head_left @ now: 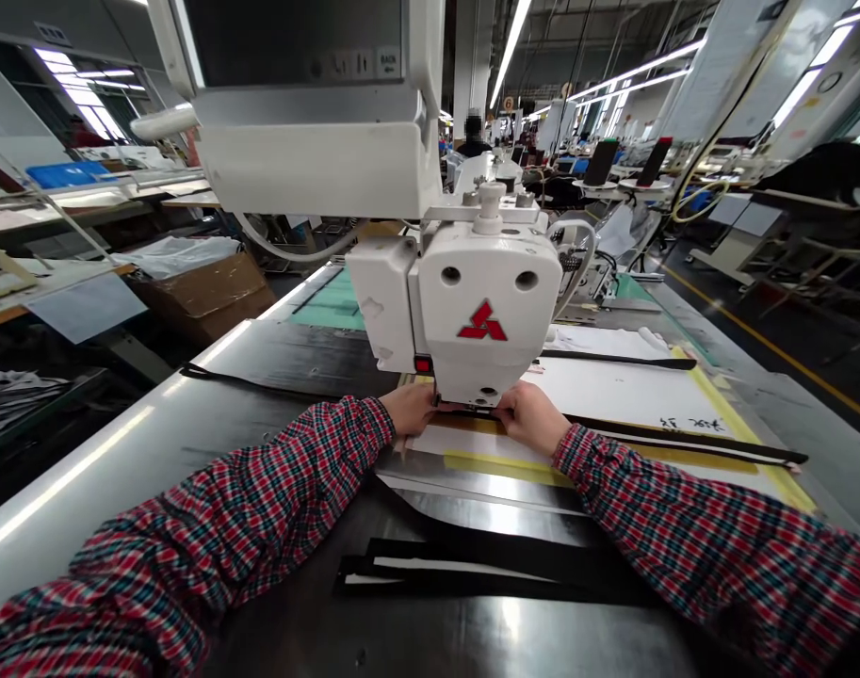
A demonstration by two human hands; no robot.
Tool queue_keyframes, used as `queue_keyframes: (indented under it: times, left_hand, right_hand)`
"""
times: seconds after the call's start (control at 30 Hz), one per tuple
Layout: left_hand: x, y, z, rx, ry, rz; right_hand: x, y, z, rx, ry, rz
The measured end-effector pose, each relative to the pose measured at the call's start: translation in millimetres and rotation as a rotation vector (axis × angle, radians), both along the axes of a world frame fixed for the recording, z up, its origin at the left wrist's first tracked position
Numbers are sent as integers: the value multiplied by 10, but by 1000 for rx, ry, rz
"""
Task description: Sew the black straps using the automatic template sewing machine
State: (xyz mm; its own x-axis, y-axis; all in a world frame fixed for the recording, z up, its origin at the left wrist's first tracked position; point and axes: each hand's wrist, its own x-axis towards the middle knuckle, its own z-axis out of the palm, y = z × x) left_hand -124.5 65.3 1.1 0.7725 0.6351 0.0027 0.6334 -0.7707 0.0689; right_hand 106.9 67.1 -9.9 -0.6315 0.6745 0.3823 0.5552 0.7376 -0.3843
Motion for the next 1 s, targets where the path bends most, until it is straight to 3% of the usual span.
queue_keyframes:
  times: [0.2, 0.33, 0.47, 0.63, 0.8, 1.0]
  left_hand:
    - [32, 7, -15, -22, 31, 30]
    - [67, -22, -26, -15, 37, 62]
    - [70, -69, -1, 54, 25, -3]
    - [107, -187, 91, 143, 49, -57]
    - [327, -506, 187, 177, 122, 73]
    - [384, -653, 52, 211, 19, 162]
  right_hand:
    - [4, -119, -73, 158, -84, -69]
    - [-38, -175, -35, 285, -285, 15]
    - [-43, -251, 10, 321, -389, 97]
    - [-28, -291, 8, 342, -392, 69]
    - [-68, -295, 18, 342, -400, 61]
    - [10, -288, 78, 355, -418, 90]
